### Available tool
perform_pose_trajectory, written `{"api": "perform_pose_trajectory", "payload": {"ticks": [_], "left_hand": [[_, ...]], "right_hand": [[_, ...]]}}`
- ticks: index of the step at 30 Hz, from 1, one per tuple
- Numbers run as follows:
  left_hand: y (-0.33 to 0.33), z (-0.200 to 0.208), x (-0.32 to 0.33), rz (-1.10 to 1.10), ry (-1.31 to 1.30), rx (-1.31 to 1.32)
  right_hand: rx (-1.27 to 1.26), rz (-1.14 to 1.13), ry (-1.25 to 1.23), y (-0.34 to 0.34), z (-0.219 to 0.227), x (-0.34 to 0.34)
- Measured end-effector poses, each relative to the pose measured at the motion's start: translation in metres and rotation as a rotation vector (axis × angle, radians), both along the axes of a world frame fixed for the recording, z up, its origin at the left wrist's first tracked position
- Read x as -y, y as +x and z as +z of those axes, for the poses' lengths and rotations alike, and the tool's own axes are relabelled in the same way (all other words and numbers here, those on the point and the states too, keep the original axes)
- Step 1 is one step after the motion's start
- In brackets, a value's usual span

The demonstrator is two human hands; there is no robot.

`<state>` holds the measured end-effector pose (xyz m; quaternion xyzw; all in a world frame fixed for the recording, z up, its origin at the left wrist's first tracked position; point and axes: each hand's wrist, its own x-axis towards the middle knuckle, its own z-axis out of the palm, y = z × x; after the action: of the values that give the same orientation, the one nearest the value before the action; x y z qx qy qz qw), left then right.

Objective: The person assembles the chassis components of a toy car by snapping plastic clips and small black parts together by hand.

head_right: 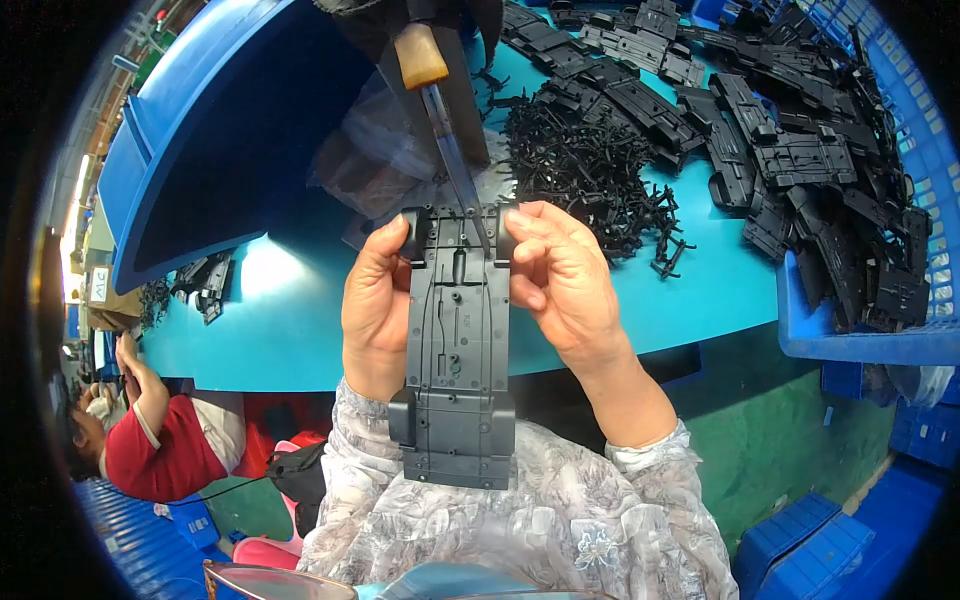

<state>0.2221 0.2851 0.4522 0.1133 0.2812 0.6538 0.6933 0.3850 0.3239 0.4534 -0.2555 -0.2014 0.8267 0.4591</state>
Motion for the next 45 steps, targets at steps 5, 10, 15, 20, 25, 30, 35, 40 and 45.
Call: {"api": "perform_pose_trajectory", "payload": {"ticks": [5,10,15,20,25,30,35,40,45], "left_hand": [[-0.0008,0.0008,0.0004,-0.011,-0.004,0.037],[-0.0009,0.0018,0.0014,-0.007,0.0,0.043],[0.0003,0.0022,0.0009,-0.001,0.007,0.029],[0.0001,0.0011,0.0005,0.006,-0.013,0.032],[-0.0028,-0.0062,-0.0002,0.02,-0.024,0.062],[0.0002,0.0003,0.0005,-0.012,-0.004,0.077],[0.0004,0.0021,0.0015,-0.004,-0.007,0.086],[0.0003,0.0019,0.0014,-0.004,-0.023,0.075],[0.0002,0.0019,0.0009,-0.007,-0.019,0.08]], "right_hand": [[0.011,-0.011,-0.01,0.0001,0.0046,0.0018],[-0.004,-0.012,0.003,-0.0005,0.0049,0.0024],[-0.009,-0.015,-0.007,0.0004,0.0028,0.0016],[-0.019,0.008,0.022,0.0009,-0.0004,0.0015],[0.0,-0.001,0.012,-0.0005,0.0014,0.0018],[0.017,-0.015,-0.001,-0.0008,0.0022,0.002],[0.014,0.004,0.018,0.0005,0.0029,0.0025],[0.035,-0.028,-0.031,-0.001,0.0078,0.0031],[0.019,-0.002,-0.009,0.0008,0.0059,0.003]]}}
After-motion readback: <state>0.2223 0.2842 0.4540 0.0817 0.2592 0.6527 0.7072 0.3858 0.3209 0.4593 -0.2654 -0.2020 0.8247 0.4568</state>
